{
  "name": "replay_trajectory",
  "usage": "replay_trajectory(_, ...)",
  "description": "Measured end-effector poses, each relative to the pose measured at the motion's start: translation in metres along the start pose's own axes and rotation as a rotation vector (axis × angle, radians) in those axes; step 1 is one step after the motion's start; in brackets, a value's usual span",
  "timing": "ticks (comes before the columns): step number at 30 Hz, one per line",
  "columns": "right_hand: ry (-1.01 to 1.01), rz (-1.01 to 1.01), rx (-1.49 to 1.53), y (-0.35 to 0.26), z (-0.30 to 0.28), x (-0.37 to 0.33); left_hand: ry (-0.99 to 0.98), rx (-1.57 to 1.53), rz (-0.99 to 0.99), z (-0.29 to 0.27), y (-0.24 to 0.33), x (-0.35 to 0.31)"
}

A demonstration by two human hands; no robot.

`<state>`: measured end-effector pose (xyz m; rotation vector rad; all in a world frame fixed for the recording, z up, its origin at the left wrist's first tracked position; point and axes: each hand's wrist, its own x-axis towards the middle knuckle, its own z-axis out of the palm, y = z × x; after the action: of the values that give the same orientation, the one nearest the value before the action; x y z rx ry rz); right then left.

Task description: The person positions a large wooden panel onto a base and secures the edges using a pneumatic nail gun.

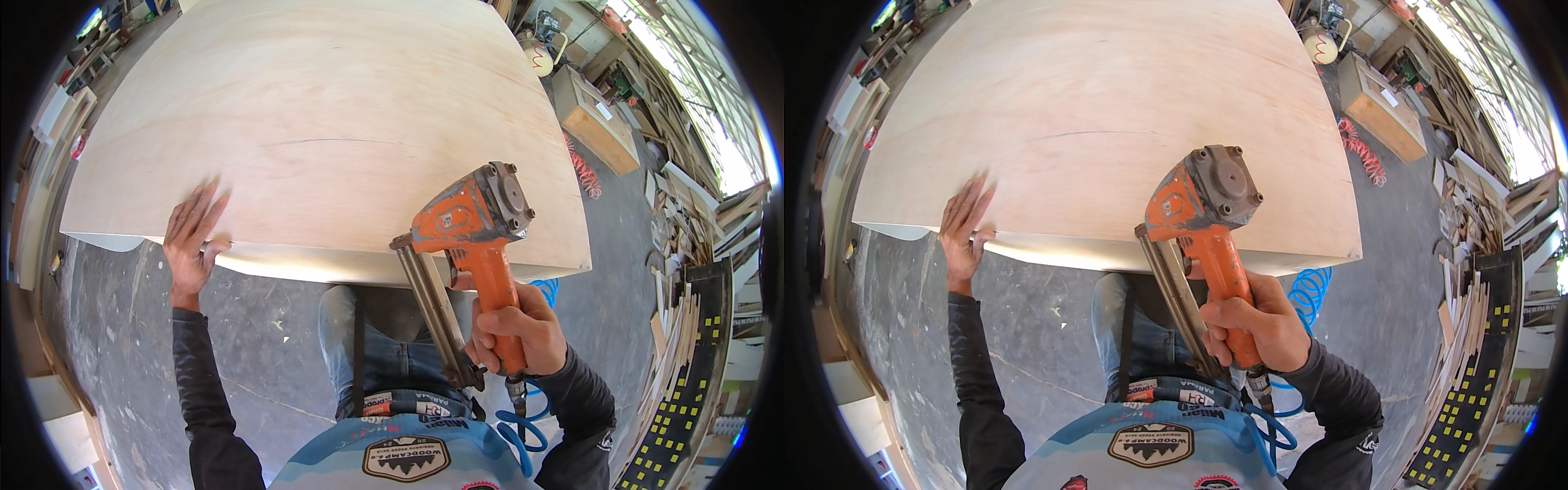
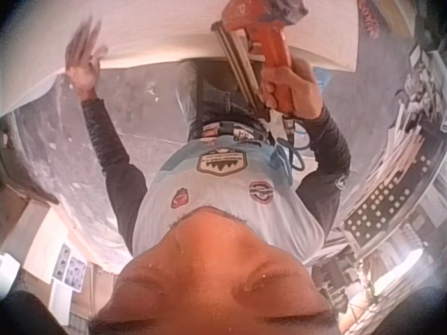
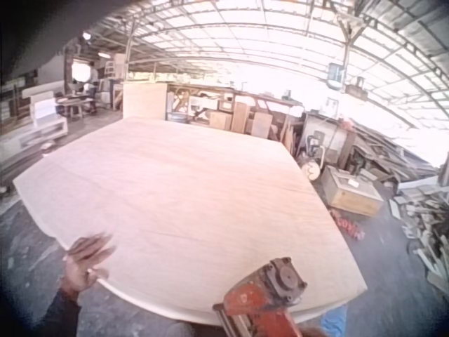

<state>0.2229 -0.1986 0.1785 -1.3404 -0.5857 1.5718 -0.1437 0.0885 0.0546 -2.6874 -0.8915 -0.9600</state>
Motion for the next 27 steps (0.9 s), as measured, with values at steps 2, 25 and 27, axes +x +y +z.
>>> replay_trajectory(2,-0.006,-0.001,0.012,0.001,-0.001,0.0,0.002,0.006,0.002,0.0,0.0,-0.001)
replay_trajectory(25,-0.232,-0.026,0.0,-0.001,0.048,0.054,0.023,-0.015,-0.006,0.0,-0.003,-0.005)
replay_trajectory(27,-0.232,-0.027,-0.001,0.0,0.048,0.053,0.02,-0.01,-0.008,0.001,-0.003,-0.005)
